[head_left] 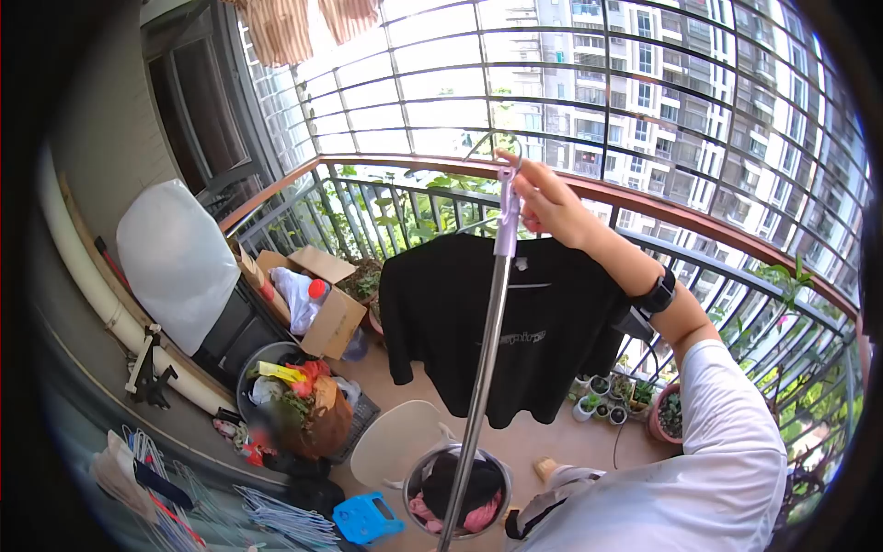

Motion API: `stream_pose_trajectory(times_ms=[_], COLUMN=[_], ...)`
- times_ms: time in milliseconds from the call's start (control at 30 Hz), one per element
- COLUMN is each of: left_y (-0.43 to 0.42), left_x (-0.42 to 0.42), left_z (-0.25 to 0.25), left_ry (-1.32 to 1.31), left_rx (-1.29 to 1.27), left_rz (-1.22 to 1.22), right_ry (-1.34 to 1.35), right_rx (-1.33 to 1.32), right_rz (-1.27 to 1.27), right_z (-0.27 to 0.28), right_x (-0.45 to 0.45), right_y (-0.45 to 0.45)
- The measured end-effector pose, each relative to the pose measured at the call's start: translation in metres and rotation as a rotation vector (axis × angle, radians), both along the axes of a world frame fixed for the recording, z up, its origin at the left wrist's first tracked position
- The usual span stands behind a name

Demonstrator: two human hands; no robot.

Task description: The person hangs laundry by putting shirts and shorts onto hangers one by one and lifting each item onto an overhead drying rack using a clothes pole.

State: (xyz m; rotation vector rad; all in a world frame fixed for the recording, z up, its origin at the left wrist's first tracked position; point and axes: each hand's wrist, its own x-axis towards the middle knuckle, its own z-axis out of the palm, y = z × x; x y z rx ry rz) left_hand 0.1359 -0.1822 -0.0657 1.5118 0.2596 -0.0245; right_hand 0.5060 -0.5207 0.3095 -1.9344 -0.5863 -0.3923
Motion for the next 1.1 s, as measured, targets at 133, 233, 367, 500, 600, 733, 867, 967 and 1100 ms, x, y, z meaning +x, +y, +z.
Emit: stream_pose_trajectory(times_ms=[133,233,367,500,600,733,867,967,1100], left_y=[-0.034,-0.05,-0.096,-0.104,-0.113,-0.137,-0.166,-0.187,-0.225], left_x=[0.035,0.07,0.135,0.198,0.238,0.288,0.327,0.344,0.367], left_z=[-0.002,-0.012,0.068,0.063,0.089,0.119,0.151,0.176,0.212], left_ry=[-0.013,-0.092,-0.133,-0.29,-0.36,-0.597,-0.785,-0.772,-0.924], left_rx=[-0.035,0.138,-0.145,-0.014,-0.096,-0.19,-0.41,-0.594,-0.597], left_rz=[0.019,-0.113,-0.008,-0.026,0.026,0.005,-0.233,-0.313,-0.236], right_ry=[-0.144,-0.453,-1.205,-0.991,-0.639,-0.244,-0.175,0.129,0.034], right_rx=[0.125,-0.023,-0.553,-0.31,-0.369,-0.171,0.094,0.406,0.454], right_rz=[-0.082,-0.193,-0.611,-0.16,0.172,0.309,0.392,0.451,0.432], right_z=[0.021,0.053,0.095,0.069,-0.019,-0.156,-0.183,-0.158,-0.127], right_x=[0.015,0.028,0.033,-0.032,-0.048,-0.047,-0.042,-0.026,0.006], right_y=[-0.003,-0.008,-0.007,0.023,0.027,0.031,0.036,0.032,0.022])
